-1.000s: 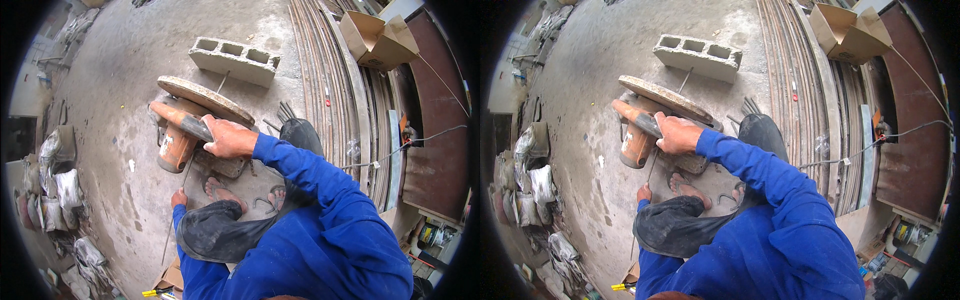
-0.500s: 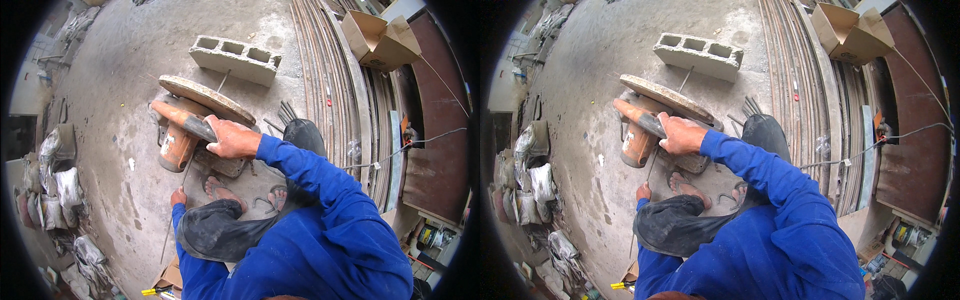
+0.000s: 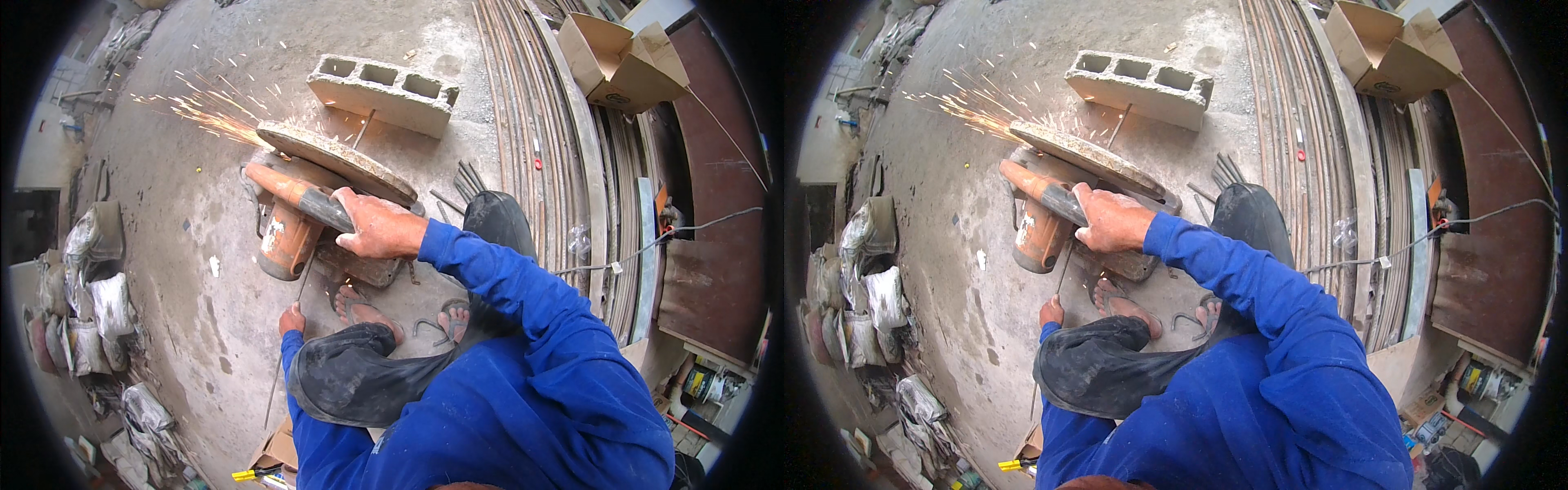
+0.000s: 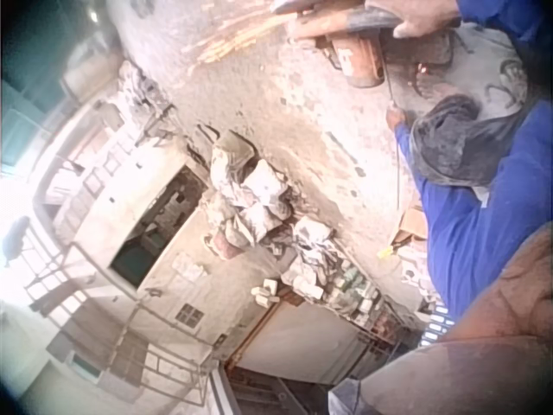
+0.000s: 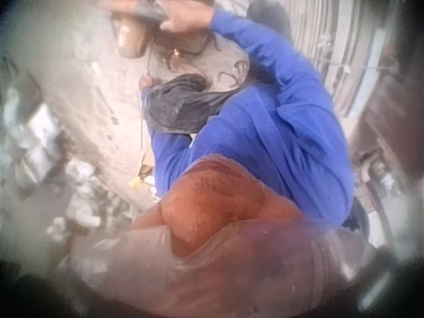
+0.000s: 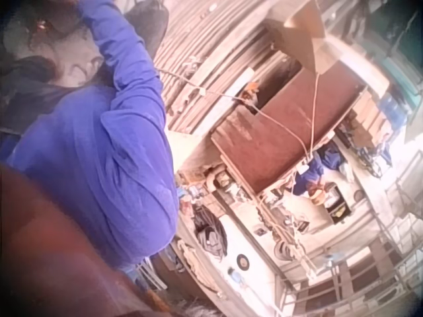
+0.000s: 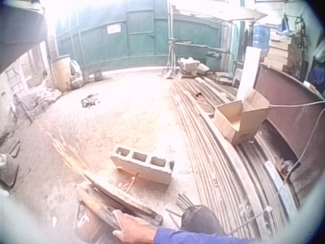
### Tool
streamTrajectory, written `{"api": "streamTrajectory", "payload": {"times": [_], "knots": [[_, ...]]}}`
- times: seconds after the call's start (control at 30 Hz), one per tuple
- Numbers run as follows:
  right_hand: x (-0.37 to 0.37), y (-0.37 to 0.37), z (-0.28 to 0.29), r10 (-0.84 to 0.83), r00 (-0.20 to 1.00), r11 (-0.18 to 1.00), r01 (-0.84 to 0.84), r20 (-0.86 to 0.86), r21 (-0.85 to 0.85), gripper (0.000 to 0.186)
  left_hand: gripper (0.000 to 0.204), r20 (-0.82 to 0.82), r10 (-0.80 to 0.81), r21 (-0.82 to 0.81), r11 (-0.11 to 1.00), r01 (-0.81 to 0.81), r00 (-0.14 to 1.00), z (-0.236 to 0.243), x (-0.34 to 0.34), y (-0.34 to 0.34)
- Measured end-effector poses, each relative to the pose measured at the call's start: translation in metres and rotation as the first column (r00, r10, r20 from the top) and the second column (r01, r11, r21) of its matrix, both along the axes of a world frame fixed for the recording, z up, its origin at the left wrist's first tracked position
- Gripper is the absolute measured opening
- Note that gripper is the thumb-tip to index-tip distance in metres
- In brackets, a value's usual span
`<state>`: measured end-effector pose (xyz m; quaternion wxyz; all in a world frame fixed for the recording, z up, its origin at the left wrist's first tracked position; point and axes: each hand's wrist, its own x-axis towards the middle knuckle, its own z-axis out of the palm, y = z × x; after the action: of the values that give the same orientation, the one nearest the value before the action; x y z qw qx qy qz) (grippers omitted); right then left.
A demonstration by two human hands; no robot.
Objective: The person uses an angle grinder to cut several metal rods one by one. Sparks fly as each rod is cut, and the cut pieces are placed on the floor.
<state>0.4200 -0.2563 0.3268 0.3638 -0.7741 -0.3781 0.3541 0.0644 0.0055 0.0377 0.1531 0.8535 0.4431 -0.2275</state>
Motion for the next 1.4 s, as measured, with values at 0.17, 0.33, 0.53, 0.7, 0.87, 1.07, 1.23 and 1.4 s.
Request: {"api": "streamTrajectory", "payload": {"times": [0.17, 0.33, 0.53, 0.7, 0.87, 1.07, 1.23, 1.4], "knots": [[0.000, 0.001, 0.001, 0.000, 0.999, 1.000, -0.001, 0.048, 0.012, 0.060, 0.053, -0.025, 0.022, -0.011, 1.000, -0.023, 0.999, -0.002, 0.000, 0.002], [0.000, 0.000, 0.001, -0.018, 1.000, 1.000, 0.018, 0.025, 0.018, 0.062, 0.053, -0.039, -0.010, -0.041, 0.999, 0.008, 0.999, -0.002, -0.001, 0.004], [0.000, 0.000, 0.005, 0.007, 1.000, 1.000, -0.007, 0.026, 0.020, 0.065, 0.054, -0.037, 0.034, -0.042, 0.998, -0.036, 0.999, 0.002, 0.004, -0.001], [0.000, 0.000, 0.007, 0.006, 1.000, 1.000, -0.007, 0.029, 0.030, 0.066, 0.055, -0.018, 0.019, -0.043, 0.999, -0.019, 1.000, -0.006, 0.000, 0.002], [0.000, 0.000, 0.007, 0.006, 0.999, 1.000, -0.007, 0.040, 0.018, 0.067, 0.057, 0.058, -0.015, -0.013, 1.000, 0.016, 0.998, -0.011, -0.003, 0.000], [0.000, 0.000, 0.007, 0.010, 1.000, 1.000, -0.010, 0.027, 0.011, 0.067, 0.058, 0.078, 0.001, -0.012, 1.000, 0.000, 0.997, -0.007, -0.002, -0.002], [0.000, 0.000, 0.004, -0.001, 0.999, 1.000, 0.000, 0.033, 0.030, 0.062, 0.055, -0.012, 0.021, -0.052, 0.998, -0.021, 1.000, -0.011, -0.001, 0.002], [-0.002, 0.000, 0.004, -0.005, 0.999, 0.999, 0.003, 0.047, 0.036, 0.062, 0.054, -0.001, 0.031, -0.051, 0.998, -0.031, 1.000, -0.011, -0.001, 0.002]]}}
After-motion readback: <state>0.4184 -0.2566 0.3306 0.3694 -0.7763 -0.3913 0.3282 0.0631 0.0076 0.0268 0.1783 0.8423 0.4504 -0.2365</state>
